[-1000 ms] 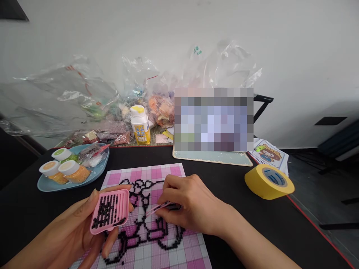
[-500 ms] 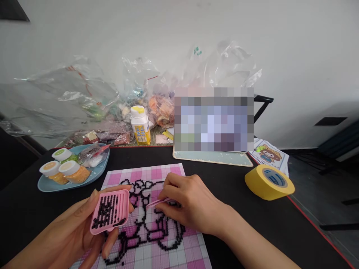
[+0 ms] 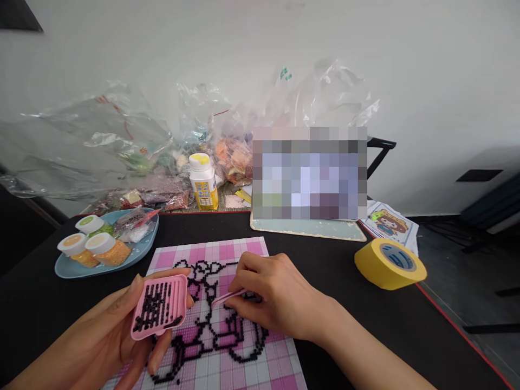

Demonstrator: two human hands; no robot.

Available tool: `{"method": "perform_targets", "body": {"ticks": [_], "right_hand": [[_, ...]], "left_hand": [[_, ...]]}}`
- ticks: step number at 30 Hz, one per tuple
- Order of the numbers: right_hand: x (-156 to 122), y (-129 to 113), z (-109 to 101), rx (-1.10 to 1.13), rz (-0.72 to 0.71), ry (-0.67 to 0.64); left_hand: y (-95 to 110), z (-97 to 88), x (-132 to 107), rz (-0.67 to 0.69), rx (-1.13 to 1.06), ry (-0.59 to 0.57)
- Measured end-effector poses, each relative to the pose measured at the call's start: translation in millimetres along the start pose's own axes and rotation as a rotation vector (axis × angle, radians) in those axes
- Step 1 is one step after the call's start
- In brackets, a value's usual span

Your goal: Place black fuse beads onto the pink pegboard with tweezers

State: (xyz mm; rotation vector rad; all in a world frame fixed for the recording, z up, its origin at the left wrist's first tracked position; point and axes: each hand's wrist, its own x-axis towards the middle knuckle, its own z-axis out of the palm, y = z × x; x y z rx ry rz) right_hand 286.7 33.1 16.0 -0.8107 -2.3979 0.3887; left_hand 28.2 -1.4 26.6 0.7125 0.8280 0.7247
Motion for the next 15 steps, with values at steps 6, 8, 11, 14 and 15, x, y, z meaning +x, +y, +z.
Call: {"method": "perform_targets", "body": {"ticks": [6, 8, 11, 14, 15], "right_hand": [[1.0, -1.5, -1.6, 0.017, 0.008, -0.003], [0.9, -1.6, -2.0, 0.028, 0.009, -0.01], [0.8, -1.1, -1.9, 0.031, 0.004, -0.018], [0.9, -0.9, -1.6, 0.027, -0.001, -0.017], [1.1, -1.1, -1.6, 0.026, -0.001, -0.015]], "left_hand": [[0.3, -0.2, -2.2, -0.002, 0.021, 0.005], [0.5, -0.3, -2.4, -0.003, 0.027, 0.003], [0.9, -0.1, -0.9, -0.003, 0.025, -0.005], [0.9, -0.3, 0.5, -0.005, 0.012, -0.009], [0.9, -0.5, 0.5, -0.005, 0.011, -0.007]]}}
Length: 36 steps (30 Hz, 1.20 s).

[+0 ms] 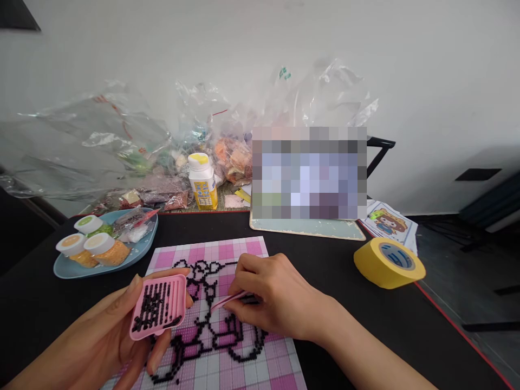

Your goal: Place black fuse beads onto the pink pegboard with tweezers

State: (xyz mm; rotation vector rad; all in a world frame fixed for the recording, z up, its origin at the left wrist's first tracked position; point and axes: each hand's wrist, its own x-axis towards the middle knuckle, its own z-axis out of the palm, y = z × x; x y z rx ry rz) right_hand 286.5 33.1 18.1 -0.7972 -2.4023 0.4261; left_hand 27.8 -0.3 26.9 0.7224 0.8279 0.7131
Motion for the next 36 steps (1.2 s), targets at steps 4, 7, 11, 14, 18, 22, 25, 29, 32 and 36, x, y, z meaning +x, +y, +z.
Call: {"method": "perform_targets", "body": {"ticks": [4, 7, 11, 14, 18, 22, 25, 29, 32, 36], "right_hand": [[0, -2, -1, 0.014, 0.005, -0.001], [1, -3, -2, 0.026, 0.011, -0.02], [2, -4, -4, 0.031, 0.018, -0.018], [2, -3, -4, 0.028, 0.011, 0.022], [1, -2, -1, 0.012, 0.067, 0.159], [2, 6, 1, -0.05, 0.245, 0.586], [1, 21, -4, -0.155, 0.425, 0.847], [-4, 47, -13, -0.137, 0.618, 0.896], [-9, 66, -15, -0.107, 0.67, 0.874], [-13, 81, -13, -0.063, 0.73, 0.846]], "left_hand": [[2, 1.2, -1, 0.001, 0.002, -0.004], [5, 4.6, -3, -0.006, 0.002, -0.012], [7, 7.5, -3, -0.026, 0.007, 0.007], [5, 6.9, -3, -0.021, -0.006, 0.025], [7, 8.0, -4, -0.033, -0.004, 0.012], [9, 9.9, -4, -0.014, -0.005, 0.029], [8, 9.3, -3, -0.022, 0.001, 0.011], [6, 7.4, -2, -0.013, -0.011, 0.012], [8, 7.6, -3, -0.038, -0.007, 0.02], [11, 8.4, -6, -0.062, -0.008, 0.031]]}}
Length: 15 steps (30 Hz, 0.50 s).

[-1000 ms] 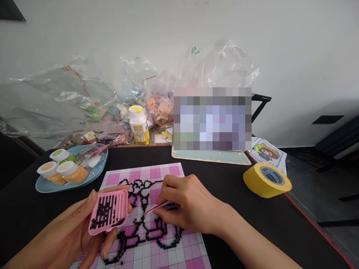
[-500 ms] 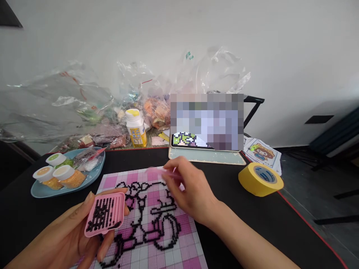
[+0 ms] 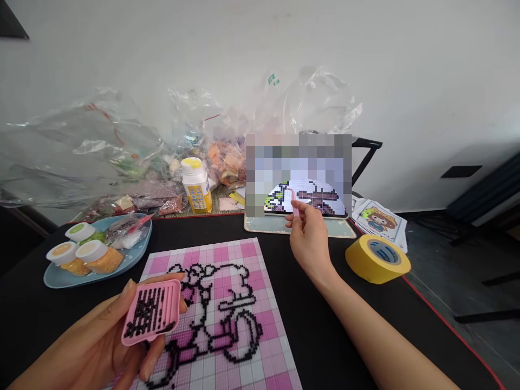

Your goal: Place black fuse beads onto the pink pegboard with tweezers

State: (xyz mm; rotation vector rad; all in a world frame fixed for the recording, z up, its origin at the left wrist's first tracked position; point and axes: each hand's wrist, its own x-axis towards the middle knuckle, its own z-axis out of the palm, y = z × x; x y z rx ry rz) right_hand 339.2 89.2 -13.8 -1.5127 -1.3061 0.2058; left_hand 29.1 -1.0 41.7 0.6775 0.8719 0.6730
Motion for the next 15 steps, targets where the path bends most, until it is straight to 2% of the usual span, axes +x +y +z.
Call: {"method": "perform_targets", "body": {"ticks": [15], "right_hand": [[0.3, 1.9, 0.1, 0.064, 0.144, 0.008]], "left_hand": [[-5.4, -2.2, 0.9, 0.042, -0.022, -0.034]]}}
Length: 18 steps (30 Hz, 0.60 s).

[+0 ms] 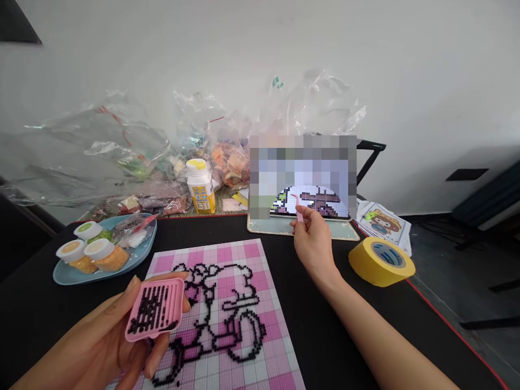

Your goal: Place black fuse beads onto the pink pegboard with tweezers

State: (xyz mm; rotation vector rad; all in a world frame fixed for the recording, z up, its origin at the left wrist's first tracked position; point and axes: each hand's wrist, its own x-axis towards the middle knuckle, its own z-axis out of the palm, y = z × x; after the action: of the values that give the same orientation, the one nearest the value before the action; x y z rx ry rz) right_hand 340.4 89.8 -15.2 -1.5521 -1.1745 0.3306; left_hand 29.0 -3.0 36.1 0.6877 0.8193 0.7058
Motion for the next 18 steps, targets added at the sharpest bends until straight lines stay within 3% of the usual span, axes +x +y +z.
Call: {"method": "perform_targets", "body": {"ticks": [18], "right_hand": [[-0.7, 2.4, 3.4, 0.101, 0.124, -0.047]], "left_hand": [[3.6, 2.6, -4.1, -0.011, -0.017, -0.028]]}}
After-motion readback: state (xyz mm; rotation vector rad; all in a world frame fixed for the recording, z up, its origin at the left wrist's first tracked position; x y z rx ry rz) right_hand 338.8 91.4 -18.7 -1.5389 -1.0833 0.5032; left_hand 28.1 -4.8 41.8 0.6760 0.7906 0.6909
